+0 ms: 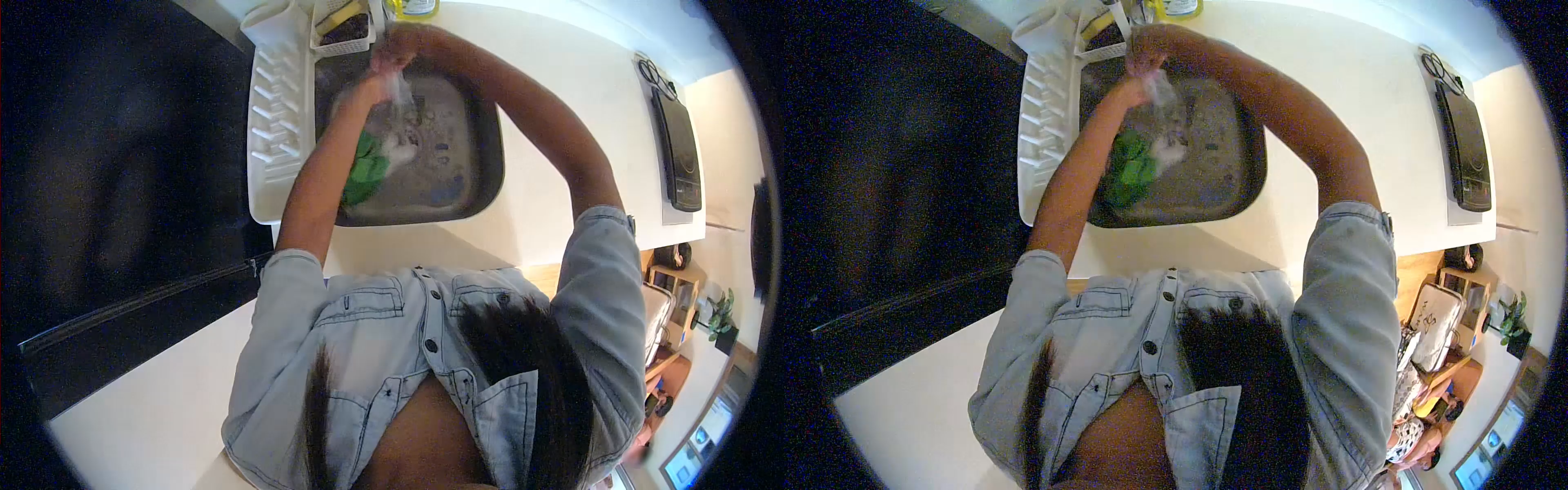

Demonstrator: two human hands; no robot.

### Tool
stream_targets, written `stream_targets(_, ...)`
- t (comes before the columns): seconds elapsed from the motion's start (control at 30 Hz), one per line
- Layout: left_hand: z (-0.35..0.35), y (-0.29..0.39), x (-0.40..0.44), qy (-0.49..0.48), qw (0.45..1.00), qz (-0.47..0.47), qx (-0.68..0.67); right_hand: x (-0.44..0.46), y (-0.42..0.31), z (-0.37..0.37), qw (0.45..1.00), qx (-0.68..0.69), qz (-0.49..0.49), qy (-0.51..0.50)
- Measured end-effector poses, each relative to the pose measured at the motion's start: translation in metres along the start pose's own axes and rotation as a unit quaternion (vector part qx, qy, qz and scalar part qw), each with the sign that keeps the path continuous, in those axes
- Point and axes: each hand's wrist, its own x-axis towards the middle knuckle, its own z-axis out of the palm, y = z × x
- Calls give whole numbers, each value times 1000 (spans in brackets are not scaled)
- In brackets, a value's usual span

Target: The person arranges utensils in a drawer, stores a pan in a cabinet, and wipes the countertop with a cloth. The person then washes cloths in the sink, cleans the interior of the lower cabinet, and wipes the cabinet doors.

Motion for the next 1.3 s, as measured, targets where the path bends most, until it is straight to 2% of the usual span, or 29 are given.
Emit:
stream_targets(0.03, -4, 5, 1, -24, 1000, -15, 9, -2, -3, -26, 997, 69, 15, -16)
stream_targets(0.07, -6, 9, 3, -51, 998, -30, 17, 0, -24, -75, 978, 179, 101, -42)
stream_targets(0.17, 9, 36, -20, -17, 992, -72, -104, 10, -71, -132, 915, 238, 324, -42)
stream_targets(0.2, 4, 39, -25, -56, 985, 78, 146, 6, -80, -131, 920, 198, 338, -5)
stream_targets(0.23, -7, 42, -31, -90, 892, 221, 383, -1, -86, -126, 922, 159, 352, 32)
stream_targets(0.27, -12, 44, -34, -117, 723, 345, 587, -9, -93, -121, 921, 118, 364, 68)
stream_targets(0.3, -5, 48, -40, -75, 858, 233, 451, -16, -99, -113, 918, 78, 376, 104)
stream_targets(0.33, 7, 54, -47, -29, 949, 108, 293, -25, -104, -103, 911, 38, 385, 141)
stream_targets(0.37, 16, 59, -55, 18, 992, -24, 121, -29, -109, -91, 902, -2, 394, 176)
stream_targets(0.4, 21, 64, -63, 33, 990, -12, 134, -32, -99, -63, 914, -60, 382, 124)
stream_targets(0.5, 33, 79, -83, 77, 980, 24, 180, -21, -119, -74, 887, 8, 456, 67)
stream_targets(0.57, 35, 94, -93, 108, 969, 50, 218, -20, -151, -57, 867, 80, 454, 190)
stream_targets(0.6, 35, 100, -97, 117, 962, 101, 227, -16, -163, -47, 852, 113, 447, 247)
stream_targets(0.67, 37, 99, -105, 136, 943, 192, 236, -11, -185, -37, 785, 180, 527, 272)
stream_targets(0.7, 33, 90, -105, 124, 975, 172, 71, -8, -195, -33, 745, 216, 566, 279)
stream_targets(0.73, 25, 78, -102, 112, 978, 150, -96, -4, -197, -32, 696, 217, 603, 323)
stream_targets(0.77, 16, 66, -99, 96, 952, 131, -260, -6, -195, -33, 690, 260, 597, 316)
stream_targets(0.8, 7, 46, -99, 105, 939, 89, -315, -10, -188, -32, 683, 302, 589, 309)
stream_targets(0.83, 10, 29, -103, 113, 945, 19, -308, -10, -183, -32, 674, 344, 580, 301)
stream_targets(0.87, 23, 14, -108, 121, 944, -51, -302, -6, -184, -40, 642, 410, 570, 307)
stream_targets(0.93, 42, 7, -112, 98, 939, -72, -323, -1, -191, -27, 609, 524, 467, 369)
stream_targets(1.0, 51, 4, -113, 34, 929, 19, -368, -4, -203, -21, 568, 601, 397, 399)
stream_targets(1.07, 43, 5, -104, 120, 971, 68, -196, -17, -225, -32, 534, 646, 371, 399)
stream_targets(1.13, 50, 18, -111, 173, 980, 101, -12, -31, -240, -35, 440, 745, 332, 376)
stream_targets(1.2, 74, 49, -133, 192, 957, 125, 177, -33, -240, -44, 426, 776, 359, 294)
stream_targets(1.23, 77, 52, -132, 144, 967, 127, 166, -29, -236, -58, 458, 759, 406, 222)
stream_targets(1.3, 83, 54, -131, 43, 980, 128, 145, -29, -224, -55, 476, 738, 456, 145)
